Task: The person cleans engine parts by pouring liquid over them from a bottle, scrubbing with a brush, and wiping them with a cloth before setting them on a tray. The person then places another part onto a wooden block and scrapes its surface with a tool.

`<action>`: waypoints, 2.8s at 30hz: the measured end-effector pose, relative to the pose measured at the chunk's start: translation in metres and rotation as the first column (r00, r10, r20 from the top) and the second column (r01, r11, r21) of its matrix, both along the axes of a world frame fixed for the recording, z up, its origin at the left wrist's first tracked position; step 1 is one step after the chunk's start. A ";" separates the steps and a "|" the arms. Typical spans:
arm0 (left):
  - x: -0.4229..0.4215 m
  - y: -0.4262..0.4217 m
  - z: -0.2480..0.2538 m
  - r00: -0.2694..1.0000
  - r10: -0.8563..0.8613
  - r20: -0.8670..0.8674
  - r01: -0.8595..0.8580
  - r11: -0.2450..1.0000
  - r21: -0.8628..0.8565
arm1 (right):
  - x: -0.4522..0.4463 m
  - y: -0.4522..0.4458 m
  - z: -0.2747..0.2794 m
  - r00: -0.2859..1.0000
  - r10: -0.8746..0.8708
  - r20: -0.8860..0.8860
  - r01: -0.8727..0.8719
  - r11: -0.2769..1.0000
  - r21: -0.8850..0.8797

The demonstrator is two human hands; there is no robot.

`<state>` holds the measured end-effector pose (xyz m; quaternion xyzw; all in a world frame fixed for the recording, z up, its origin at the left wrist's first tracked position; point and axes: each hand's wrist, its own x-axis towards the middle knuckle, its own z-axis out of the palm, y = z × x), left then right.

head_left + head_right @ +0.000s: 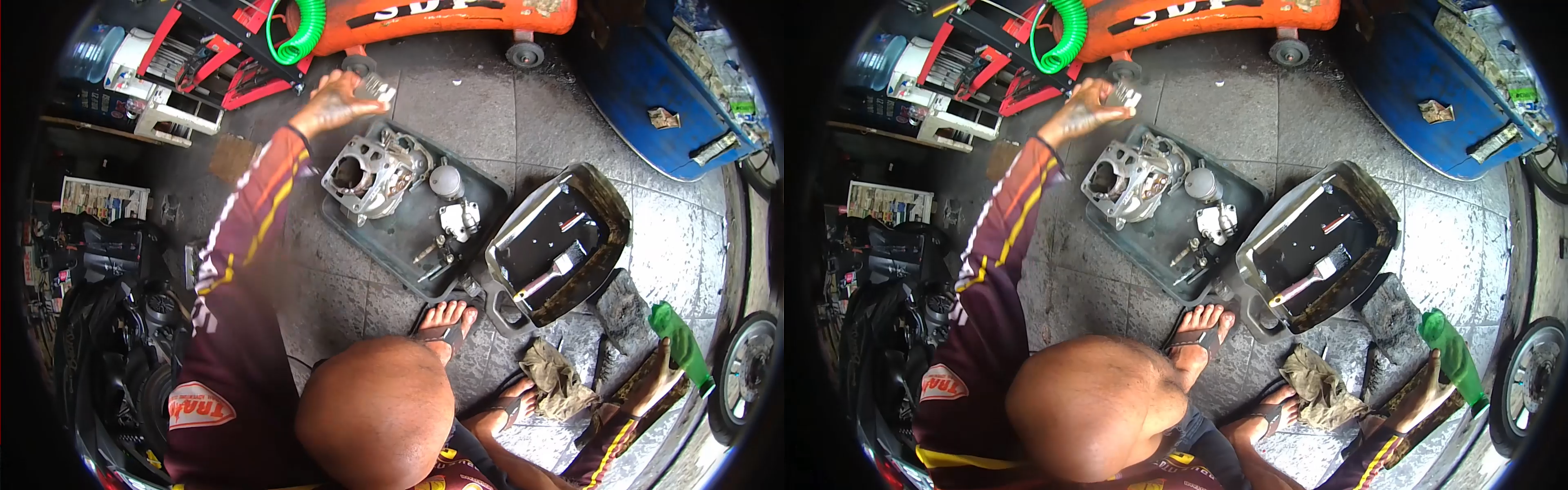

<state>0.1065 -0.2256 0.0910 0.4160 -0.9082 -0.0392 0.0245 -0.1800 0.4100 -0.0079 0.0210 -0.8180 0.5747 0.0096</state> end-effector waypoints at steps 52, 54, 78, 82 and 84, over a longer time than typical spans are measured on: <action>0.209 0.031 -0.074 0.490 0.546 -0.679 -0.159 0.822 0.547 | 0.003 0.007 -0.005 0.997 -0.055 0.050 0.045 0.983 0.180; 0.220 0.077 -0.097 0.460 0.544 -0.702 -0.174 0.830 0.529 | 0.002 0.006 -0.011 0.998 -0.002 0.057 -0.001 0.998 0.059; 0.132 0.254 -0.100 0.884 0.017 -0.467 0.038 0.993 0.108 | 0.024 -0.007 0.002 1.000 0.017 0.021 -0.020 0.984 0.176; 0.074 0.248 -0.089 0.863 -0.059 -0.503 0.170 0.969 0.177 | 0.024 -0.013 -0.003 0.994 -0.052 0.100 0.041 0.993 0.110; 0.054 0.239 -0.080 0.849 -0.015 -0.528 0.169 0.955 0.244 | 0.027 -0.010 0.002 0.995 -0.051 0.083 0.037 0.986 0.160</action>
